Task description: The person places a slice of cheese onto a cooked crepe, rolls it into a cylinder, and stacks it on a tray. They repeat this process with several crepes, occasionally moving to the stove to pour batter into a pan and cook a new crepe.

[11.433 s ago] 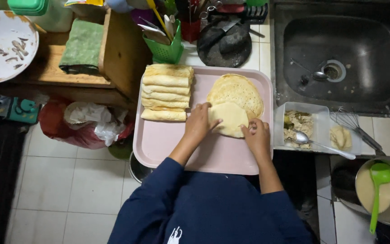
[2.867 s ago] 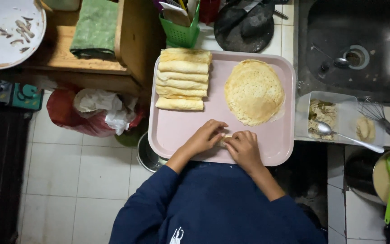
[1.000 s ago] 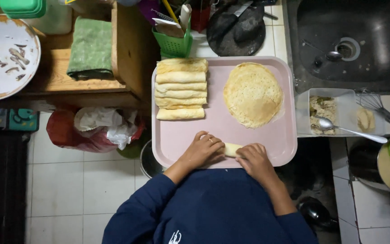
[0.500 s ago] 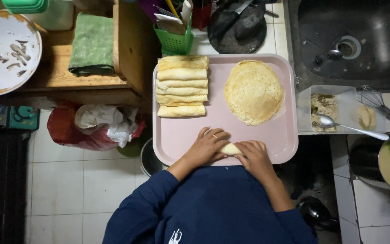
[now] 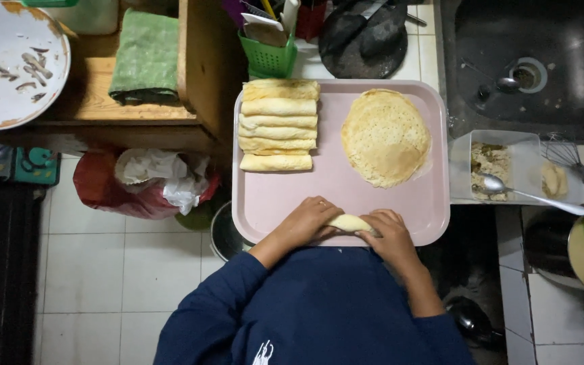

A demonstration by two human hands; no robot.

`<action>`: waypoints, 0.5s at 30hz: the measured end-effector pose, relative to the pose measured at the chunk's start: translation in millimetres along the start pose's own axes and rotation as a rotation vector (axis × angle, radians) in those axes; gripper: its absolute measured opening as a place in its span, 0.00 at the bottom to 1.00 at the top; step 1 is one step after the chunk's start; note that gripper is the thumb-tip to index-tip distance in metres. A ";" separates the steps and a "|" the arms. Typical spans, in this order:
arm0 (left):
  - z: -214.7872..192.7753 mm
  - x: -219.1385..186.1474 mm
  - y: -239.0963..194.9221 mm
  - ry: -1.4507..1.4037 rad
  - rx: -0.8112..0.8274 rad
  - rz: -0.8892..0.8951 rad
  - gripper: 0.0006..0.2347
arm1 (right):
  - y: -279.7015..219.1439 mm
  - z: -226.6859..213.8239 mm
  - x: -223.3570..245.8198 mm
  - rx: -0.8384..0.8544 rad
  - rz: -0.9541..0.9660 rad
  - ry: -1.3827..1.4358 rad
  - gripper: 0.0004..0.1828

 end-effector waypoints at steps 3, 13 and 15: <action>-24.0 -3.5 2.5 -0.276 0.148 -0.148 0.17 | 23.7 -25.0 17.3 -0.013 0.149 0.233 0.19; -57.0 2.5 6.7 0.155 0.058 -0.070 0.26 | 64.1 -8.2 16.6 0.082 -0.075 0.034 0.26; -49.3 3.7 -8.2 0.200 0.066 -0.031 0.26 | 57.1 -7.5 24.2 0.116 -0.069 0.042 0.21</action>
Point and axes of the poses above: each hand's wrist, its own y-axis towards the middle knuckle, its own z-axis out of the palm, x = y × z, the point moved 8 cm from there along y, towards the middle knuckle, and after that the axes turned 13 degrees about -z, right-handed, at the moved point
